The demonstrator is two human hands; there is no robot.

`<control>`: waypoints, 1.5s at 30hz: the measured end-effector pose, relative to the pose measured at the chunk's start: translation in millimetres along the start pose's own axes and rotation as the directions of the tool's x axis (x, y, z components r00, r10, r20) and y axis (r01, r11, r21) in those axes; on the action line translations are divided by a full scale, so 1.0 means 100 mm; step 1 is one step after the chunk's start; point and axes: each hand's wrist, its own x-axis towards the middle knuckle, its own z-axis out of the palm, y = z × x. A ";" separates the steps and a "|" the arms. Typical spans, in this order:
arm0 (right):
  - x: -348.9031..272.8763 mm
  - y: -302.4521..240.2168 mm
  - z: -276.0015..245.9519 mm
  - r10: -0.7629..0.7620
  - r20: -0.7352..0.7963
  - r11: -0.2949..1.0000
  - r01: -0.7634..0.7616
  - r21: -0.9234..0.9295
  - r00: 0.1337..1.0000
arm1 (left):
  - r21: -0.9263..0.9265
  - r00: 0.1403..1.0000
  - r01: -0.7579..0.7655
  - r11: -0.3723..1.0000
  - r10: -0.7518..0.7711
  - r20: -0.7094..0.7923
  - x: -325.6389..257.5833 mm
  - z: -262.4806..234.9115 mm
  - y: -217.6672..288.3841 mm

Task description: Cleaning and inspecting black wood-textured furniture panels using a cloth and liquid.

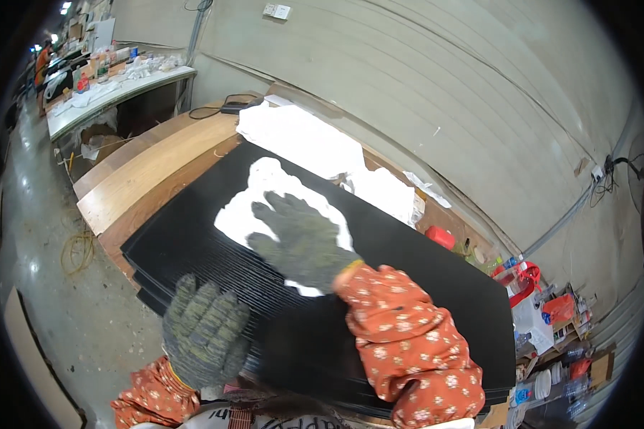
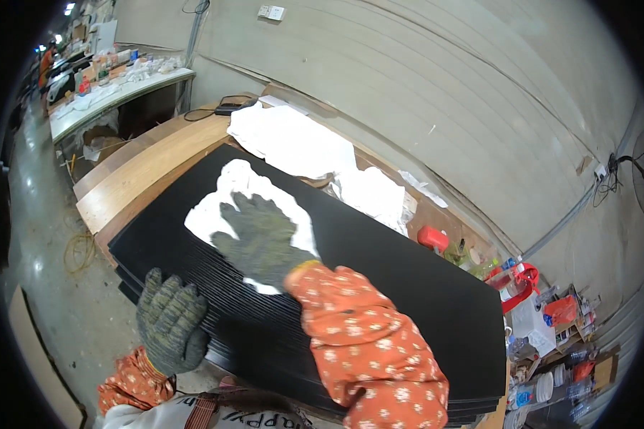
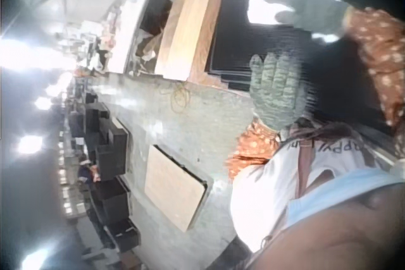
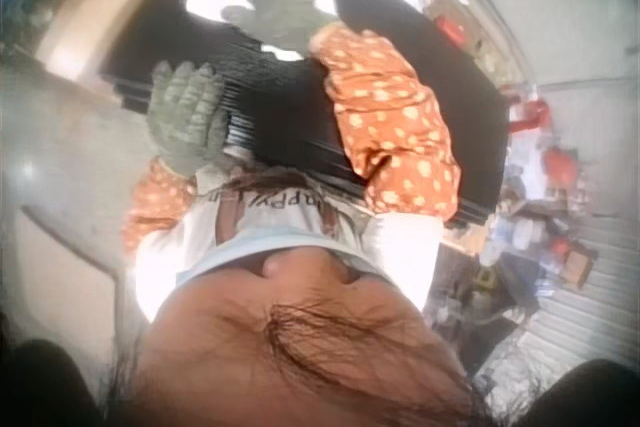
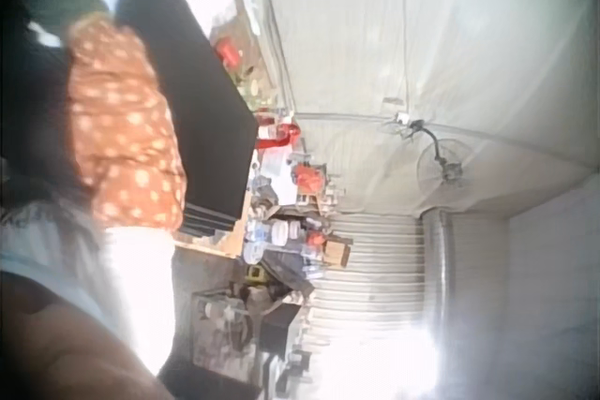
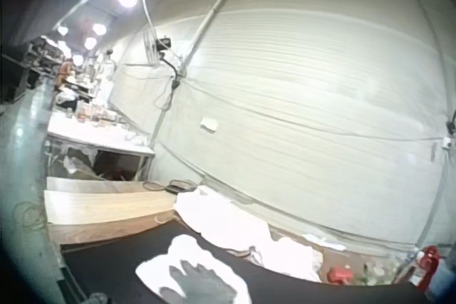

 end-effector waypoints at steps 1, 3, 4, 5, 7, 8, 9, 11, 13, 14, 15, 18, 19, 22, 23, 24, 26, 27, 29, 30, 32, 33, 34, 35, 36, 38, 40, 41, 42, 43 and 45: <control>-0.12 0.24 0.02 0.024 -0.053 1.000 -0.024 0.003 0.998 | -0.032 0.998 -0.011 0.999 0.009 -0.055 0.02 0.01 0.02; -0.76 1.12 -0.16 0.311 -0.090 0.950 -0.307 0.048 0.946 | -0.091 0.992 -0.045 0.995 0.034 -0.119 0.04 0.04 0.04; -1.28 1.51 -0.51 0.531 -0.106 0.846 -0.534 0.003 0.841 | -0.098 0.989 -0.046 0.994 0.032 -0.142 0.05 -0.02 0.03; -1.61 1.66 -0.81 0.737 0.031 0.670 -0.735 0.102 0.675 | -0.120 0.999 -0.043 0.992 0.040 -0.023 -0.02 0.01 -0.05; -2.71 2.21 -1.23 0.584 0.119 0.711 -0.435 -0.553 0.803 | -0.160 0.998 -0.060 0.985 0.062 0.010 0.00 0.00 -0.05; -2.88 2.16 -1.22 0.633 0.137 0.628 -0.402 -0.666 0.762 | -0.138 0.999 -0.026 0.990 0.029 0.014 0.00 0.06 -0.02; -2.58 2.03 -1.24 0.783 0.165 0.557 -0.556 -0.618 0.600 | -0.137 0.996 -0.029 0.990 0.018 -0.082 0.02 0.12 0.04; -2.28 2.07 -1.01 0.645 0.067 0.702 -0.556 -0.444 0.761 | -0.196 0.980 -0.029 0.980 -0.011 -0.199 0.03 0.09 0.08; -1.06 1.32 -0.66 0.690 0.029 0.718 -0.679 -0.152 0.723 | -0.193 0.981 -0.035 0.981 -0.002 -0.193 0.01 0.13 0.04; -0.59 1.13 -0.38 0.459 0.003 0.886 -0.457 -0.081 0.889 | -0.180 0.982 -0.050 0.982 0.015 -0.190 -0.01 0.11 0.03; -0.02 0.84 -0.19 0.296 0.072 0.954 -0.290 -0.077 0.953 | -0.166 0.982 -0.034 0.986 0.002 -0.189 -0.03 0.12 0.01; 1.11 0.17 0.24 0.055 0.160 0.998 -0.049 -0.043 0.986 | -0.125 0.983 -0.045 0.991 0.022 -0.182 -0.10 0.12 0.01; 1.36 0.22 0.25 0.099 0.184 0.995 -0.098 -0.017 0.978 | -0.172 0.984 -0.024 0.985 -0.007 -0.177 -0.10 0.13 0.04; 1.49 0.54 0.12 0.327 0.255 0.945 -0.309 -0.106 0.910 | -0.253 0.991 -0.017 0.967 -0.018 -0.136 -0.02 0.12 0.07; 1.42 1.15 0.36 0.037 0.299 0.888 0.106 -0.448 0.953 | -0.217 0.988 -0.060 0.974 0.027 -0.151 0.00 0.10 0.04; 1.32 1.02 0.22 0.301 0.235 0.947 -0.262 -0.184 0.924 | -0.183 0.985 -0.101 0.978 0.073 -0.154 -0.02 0.09 -0.02; 1.01 1.72 0.30 0.601 0.037 0.789 -0.584 -0.192 0.799 | -0.235 0.989 -0.108 0.966 0.079 -0.128 0.04 0.03 -0.04; 0.95 1.24 0.10 0.672 0.082 0.740 -0.669 -0.065 0.736 | -0.255 0.995 -0.076 0.964 0.056 -0.084 -0.01 0.02 -0.08; 0.75 1.06 0.00 0.655 0.104 0.717 -0.660 0.224 0.748 | -0.258 0.991 -0.098 0.961 0.071 -0.113 0.01 0.12 -0.07; 0.80 0.58 -0.05 0.618 0.243 0.665 -0.662 0.346 0.747 | -0.242 0.989 -0.114 0.963 0.088 -0.116 0.01 0.17 -0.08; 0.81 0.42 0.09 -0.077 -0.048 0.997 0.077 -0.006 0.996 | -0.263 0.986 -0.117 0.958 0.080 -0.148 0.04 0.16 -0.05; 0.90 0.35 0.12 -0.076 -0.019 0.996 0.075 -0.037 0.997 | -0.279 0.985 -0.117 0.953 0.076 -0.152 0.03 0.16 -0.05; 1.04 0.28 0.15 -0.068 0.013 0.996 0.068 -0.058 0.998 | -0.283 0.987 -0.112 0.953 0.074 -0.144 0.00 0.13 -0.05; 1.24 0.27 0.13 0.196 0.100 0.980 -0.198 0.010 0.975 | -0.277 0.986 -0.117 0.954 0.079 -0.144 -0.01 0.11 -0.06; 1.36 0.55 0.21 0.241 0.070 0.947 -0.250 0.200 0.968 | -0.267 0.982 -0.135 0.954 0.092 -0.166 0.00 0.06 -0.07; 1.52 0.88 0.19 0.538 0.103 0.834 -0.546 0.080 0.836 | -0.271 0.980 -0.137 0.953 0.092 -0.175 0.04 0.08 -0.05; 1.53 0.63 0.10 0.561 0.231 0.788 -0.598 0.145 0.795 | -0.260 0.985 -0.115 0.959 0.077 -0.153 0.00 0.09 -0.06; 1.52 0.53 0.09 0.577 0.351 0.728 -0.659 0.191 0.738 | -0.272 0.988 -0.098 0.957 0.061 -0.142 -0.02 0.09 -0.07; 1.46 0.62 0.04 0.388 0.297 0.896 -0.433 0.101 0.872 | -0.299 0.988 -0.098 0.949 0.057 -0.145 -0.01 0.10 -0.04; 1.45 0.70 0.02 0.381 0.313 0.902 -0.424 0.079 0.870 | -0.305 0.987 -0.106 0.947 0.062 -0.150 0.00 0.11 -0.04; 1.48 0.79 0.00 0.384 0.328 0.904 -0.424 0.057 0.863 | -0.322 0.989 -0.103 0.941 0.063 -0.131 0.02 0.10 -0.03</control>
